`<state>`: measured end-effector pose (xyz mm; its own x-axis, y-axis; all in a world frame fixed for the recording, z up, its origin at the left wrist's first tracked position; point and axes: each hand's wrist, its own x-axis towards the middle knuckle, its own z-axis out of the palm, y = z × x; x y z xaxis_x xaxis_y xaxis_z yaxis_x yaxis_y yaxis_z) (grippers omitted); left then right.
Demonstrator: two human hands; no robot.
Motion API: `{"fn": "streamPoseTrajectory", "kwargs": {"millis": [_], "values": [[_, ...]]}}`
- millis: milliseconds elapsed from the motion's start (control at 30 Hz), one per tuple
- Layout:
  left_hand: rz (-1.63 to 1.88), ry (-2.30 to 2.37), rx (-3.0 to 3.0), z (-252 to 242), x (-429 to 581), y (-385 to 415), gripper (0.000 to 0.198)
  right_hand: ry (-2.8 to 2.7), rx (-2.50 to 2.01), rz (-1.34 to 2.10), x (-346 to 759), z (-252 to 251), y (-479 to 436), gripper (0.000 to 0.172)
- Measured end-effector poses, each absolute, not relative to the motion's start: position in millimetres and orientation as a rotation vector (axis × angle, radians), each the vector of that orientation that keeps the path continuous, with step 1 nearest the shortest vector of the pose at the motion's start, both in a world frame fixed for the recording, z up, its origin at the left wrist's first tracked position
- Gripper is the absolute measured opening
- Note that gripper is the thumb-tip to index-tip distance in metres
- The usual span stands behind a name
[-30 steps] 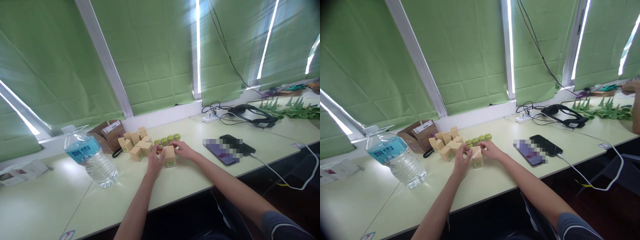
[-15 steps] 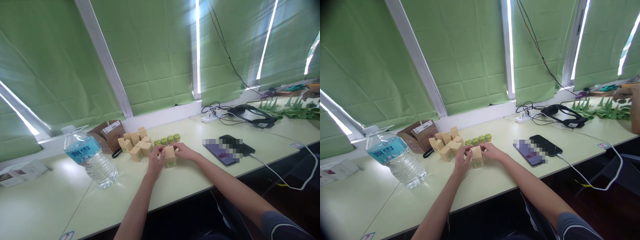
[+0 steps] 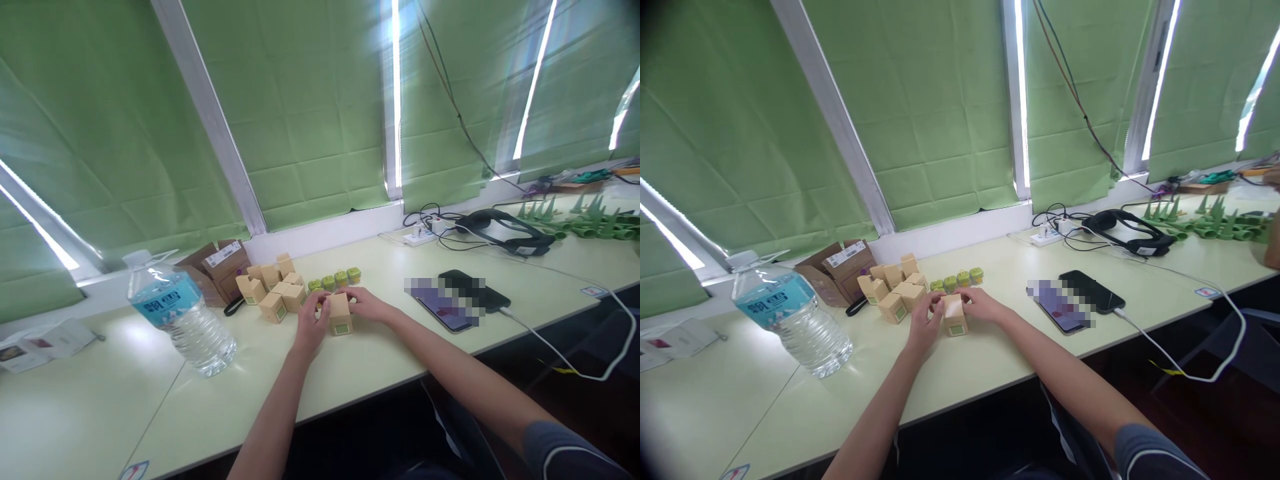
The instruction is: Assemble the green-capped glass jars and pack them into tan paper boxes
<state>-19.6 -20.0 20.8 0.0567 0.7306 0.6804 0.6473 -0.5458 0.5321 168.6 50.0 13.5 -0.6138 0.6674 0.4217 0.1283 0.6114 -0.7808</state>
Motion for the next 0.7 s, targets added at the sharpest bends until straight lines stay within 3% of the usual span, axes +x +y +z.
{"fn": "streamPoseTrajectory", "kwargs": {"millis": [433,700], "values": [[1.442,1.569,2.217,11,-23,-12,0.022,-1.910,-0.758,0.962,174,22,50,0.034],[1.395,1.603,2.163,12,-22,-12,0.022,-1.985,-0.765,0.849,173,21,49,0.027]]}}
